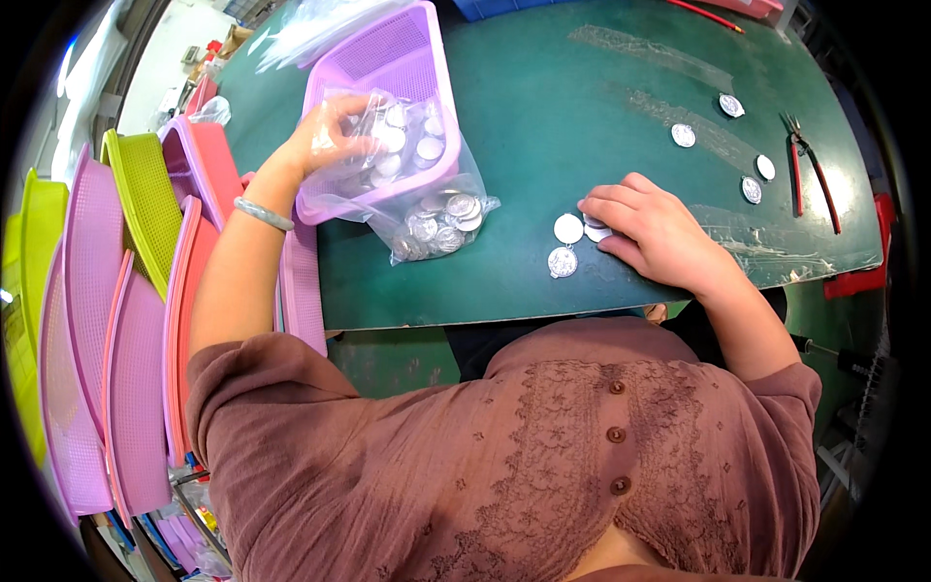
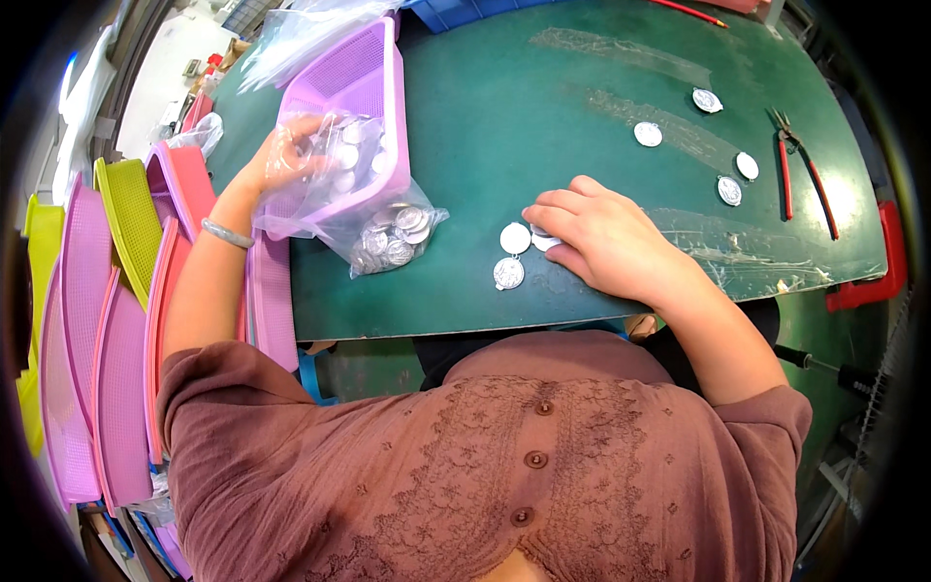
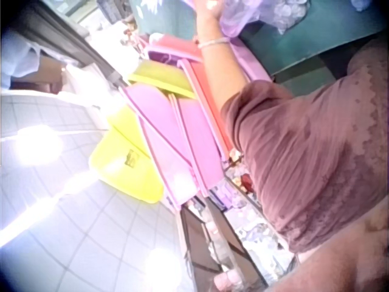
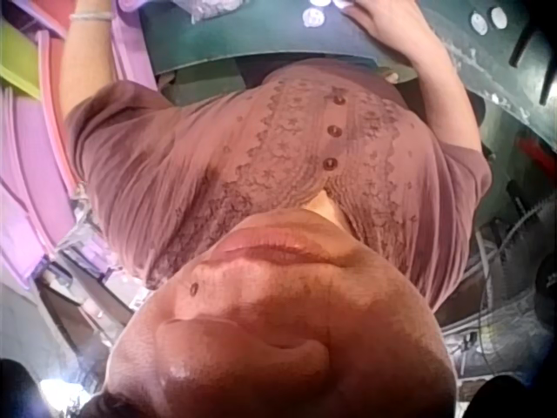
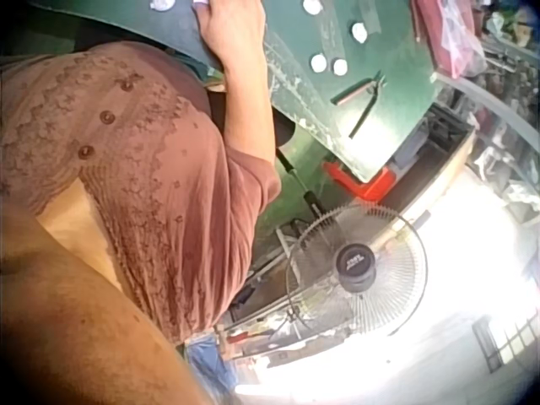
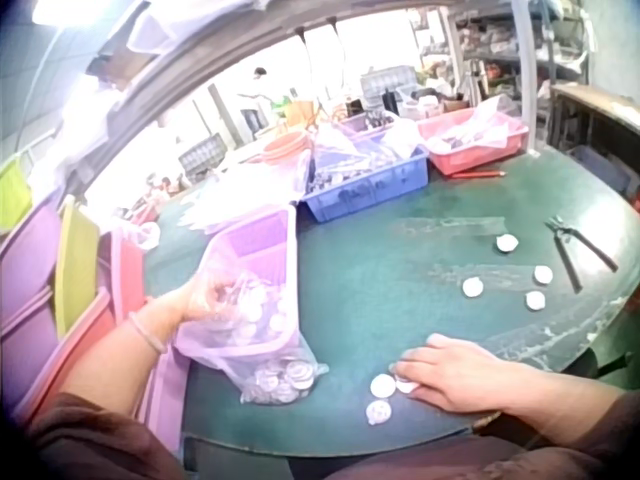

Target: The person uses pliers to attach small metal loops to round silver discs, then places the finished pieces into a plastic bag. The person repeatedly picks up discs, attaches loops, and transfers them to a bag on the table.

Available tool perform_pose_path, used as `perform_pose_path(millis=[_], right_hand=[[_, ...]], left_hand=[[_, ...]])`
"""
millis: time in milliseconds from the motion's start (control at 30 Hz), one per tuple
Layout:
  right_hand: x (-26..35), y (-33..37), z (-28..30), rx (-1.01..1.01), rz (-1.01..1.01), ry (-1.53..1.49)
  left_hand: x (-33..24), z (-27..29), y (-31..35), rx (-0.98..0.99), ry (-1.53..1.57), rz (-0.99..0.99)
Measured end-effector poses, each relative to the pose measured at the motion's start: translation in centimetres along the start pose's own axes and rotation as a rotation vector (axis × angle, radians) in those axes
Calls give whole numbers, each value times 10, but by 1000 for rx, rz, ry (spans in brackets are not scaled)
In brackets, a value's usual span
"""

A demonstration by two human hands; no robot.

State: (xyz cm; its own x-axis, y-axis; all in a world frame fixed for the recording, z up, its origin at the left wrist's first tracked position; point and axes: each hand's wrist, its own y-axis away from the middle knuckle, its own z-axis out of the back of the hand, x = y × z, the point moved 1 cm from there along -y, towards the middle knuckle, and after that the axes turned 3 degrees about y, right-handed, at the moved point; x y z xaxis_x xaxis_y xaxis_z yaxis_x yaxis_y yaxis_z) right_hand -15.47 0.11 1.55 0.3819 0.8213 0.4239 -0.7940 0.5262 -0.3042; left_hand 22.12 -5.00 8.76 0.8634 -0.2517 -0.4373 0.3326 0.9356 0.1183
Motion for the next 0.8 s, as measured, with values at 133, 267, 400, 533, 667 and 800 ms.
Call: perform_pose_path(millis=[133, 267, 400, 533, 667, 800], right_hand=[[-1, 0, 1, -4, 1, 3], [-2, 0, 0, -3, -4, -7], [-2, -1, 0, -2, 2, -10], [-3, -1, 0, 7, -5, -15], [-4, -1, 0, 1, -7, -12], [-4, -1, 0, 1, -11, -18]], left_hand=[[-4, -5, -3, 10, -99, -49], [-12, -7, -7, 31, -134, -71], [-7, -8, -7, 58, 26, -3], [-2, -7, -8, 93, 107, 119], [-9, -12, -12, 39, 98, 171], [-10, -14, -15, 13, -5, 201]])
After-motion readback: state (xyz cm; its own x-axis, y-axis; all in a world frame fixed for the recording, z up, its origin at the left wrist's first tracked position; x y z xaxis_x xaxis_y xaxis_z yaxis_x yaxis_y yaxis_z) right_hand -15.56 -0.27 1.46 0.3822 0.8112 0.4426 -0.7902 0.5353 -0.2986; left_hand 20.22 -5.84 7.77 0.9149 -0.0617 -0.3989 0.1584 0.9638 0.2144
